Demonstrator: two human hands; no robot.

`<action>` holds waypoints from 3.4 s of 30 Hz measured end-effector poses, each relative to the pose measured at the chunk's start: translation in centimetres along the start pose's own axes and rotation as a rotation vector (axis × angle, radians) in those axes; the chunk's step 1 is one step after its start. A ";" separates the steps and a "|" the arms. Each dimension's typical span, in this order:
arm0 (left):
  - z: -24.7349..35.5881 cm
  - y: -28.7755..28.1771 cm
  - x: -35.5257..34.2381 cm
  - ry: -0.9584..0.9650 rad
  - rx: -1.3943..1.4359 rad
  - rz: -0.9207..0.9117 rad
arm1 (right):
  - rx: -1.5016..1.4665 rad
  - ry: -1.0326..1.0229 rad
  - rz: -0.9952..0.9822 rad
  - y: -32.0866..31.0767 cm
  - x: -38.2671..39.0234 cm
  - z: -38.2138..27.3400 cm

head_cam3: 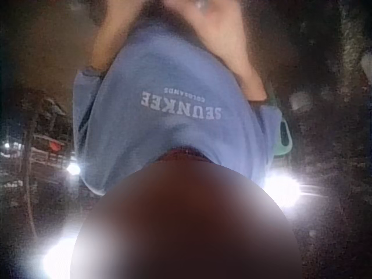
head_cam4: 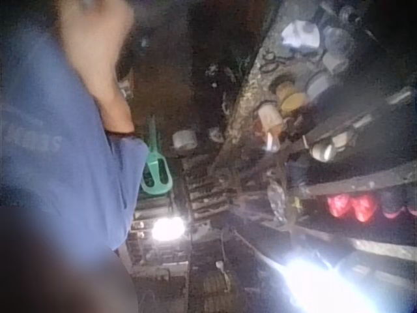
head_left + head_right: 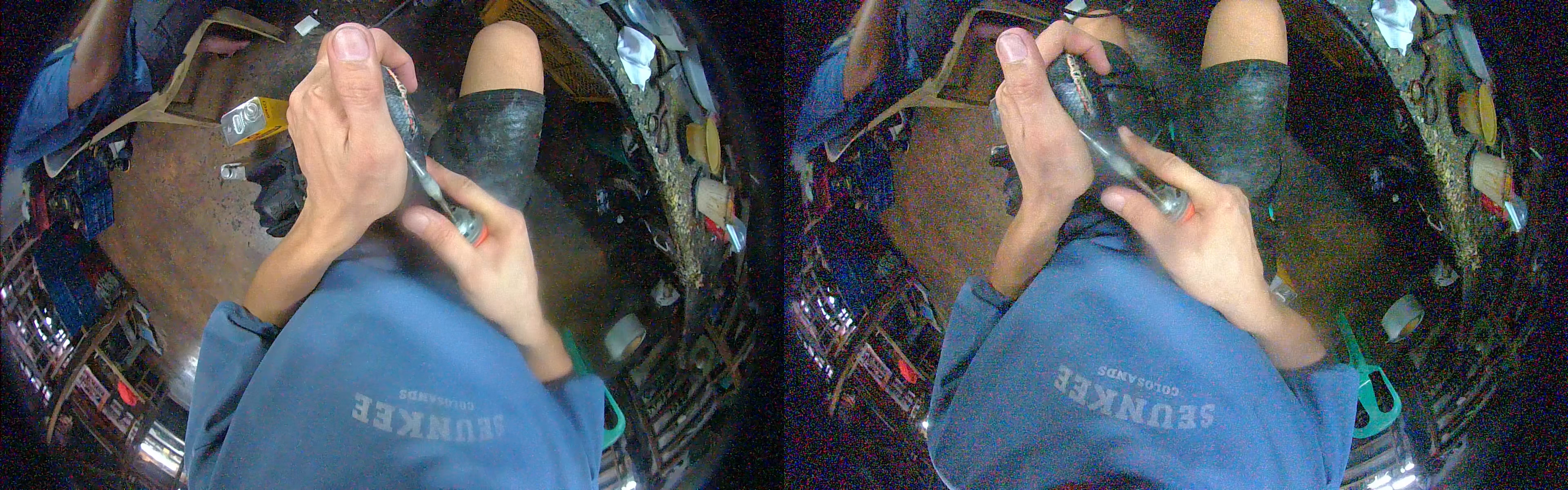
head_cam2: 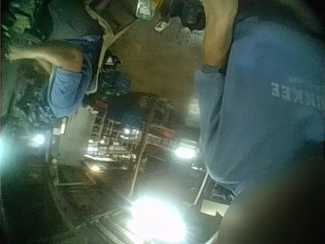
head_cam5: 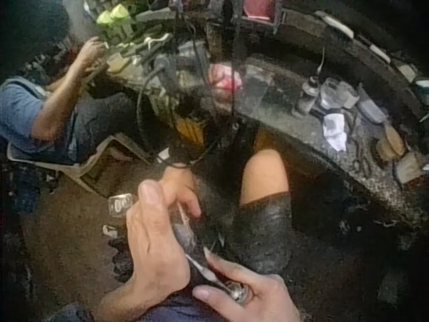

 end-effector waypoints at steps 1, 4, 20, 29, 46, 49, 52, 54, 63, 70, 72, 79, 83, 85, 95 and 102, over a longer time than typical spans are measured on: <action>0.0 0.0 0.0 -0.001 0.010 0.000 | -0.006 0.004 -0.002 0.1 -0.1 0.1; 0.0 0.0 0.1 -0.014 0.007 -0.004 | 0.019 -0.144 0.093 0.4 -0.3 0.4; 0.0 -0.1 0.2 -0.016 -0.025 -0.029 | 0.024 0.010 -0.004 0.1 -0.3 -0.3; -0.2 -0.2 0.0 0.030 -0.048 -0.038 | 0.015 -0.014 0.005 0.3 -0.3 0.0; -0.3 -0.1 0.1 0.018 -0.048 -0.052 | 0.008 -0.003 0.001 0.2 -0.2 0.2; -0.3 0.0 0.1 0.027 -0.051 -0.051 | 0.004 0.024 -0.006 0.1 -0.1 0.2; -0.3 0.0 0.1 0.026 -0.048 -0.044 | 0.007 -0.005 0.004 0.2 -0.2 0.3; -0.3 0.0 0.2 -0.001 -0.043 -0.045 | 0.001 -0.019 0.003 0.2 -0.2 0.4; -0.5 0.1 0.2 -0.017 -0.044 -0.054 | -0.007 -0.027 0.003 0.2 -0.1 0.7; -0.3 0.0 0.3 -0.011 -0.074 -0.065 | -0.020 -0.022 -0.004 0.2 -0.1 0.9; -0.3 -0.1 0.2 -0.038 -0.092 -0.086 | -0.019 -0.010 -0.008 0.2 -0.1 0.9; -0.3 -0.1 0.3 -0.049 -0.070 -0.093 | -0.031 0.021 -0.010 0.1 0.0 1.0; -0.6 -0.2 0.3 -0.059 -0.052 -0.104 | -0.046 0.026 -0.027 0.1 0.1 1.1; -0.8 -0.1 0.3 -0.059 -0.044 -0.101 | -0.046 0.038 -0.033 0.1 0.0 1.2; -1.1 -0.2 0.2 -0.044 -0.034 -0.093 | -0.066 0.037 -0.035 0.2 0.2 1.2; -1.1 -0.1 0.4 -0.045 -0.017 -0.093 | -0.042 -0.007 -0.019 0.3 0.1 1.4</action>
Point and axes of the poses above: each hand's wrist, its own x-axis away from the middle knuckle, its own y-axis out of the palm, z = x × y, the point moved 1 cm from there along -x, towards the middle knuckle, and after that the axes turned 15 degrees about z, right-handed, at the moved point
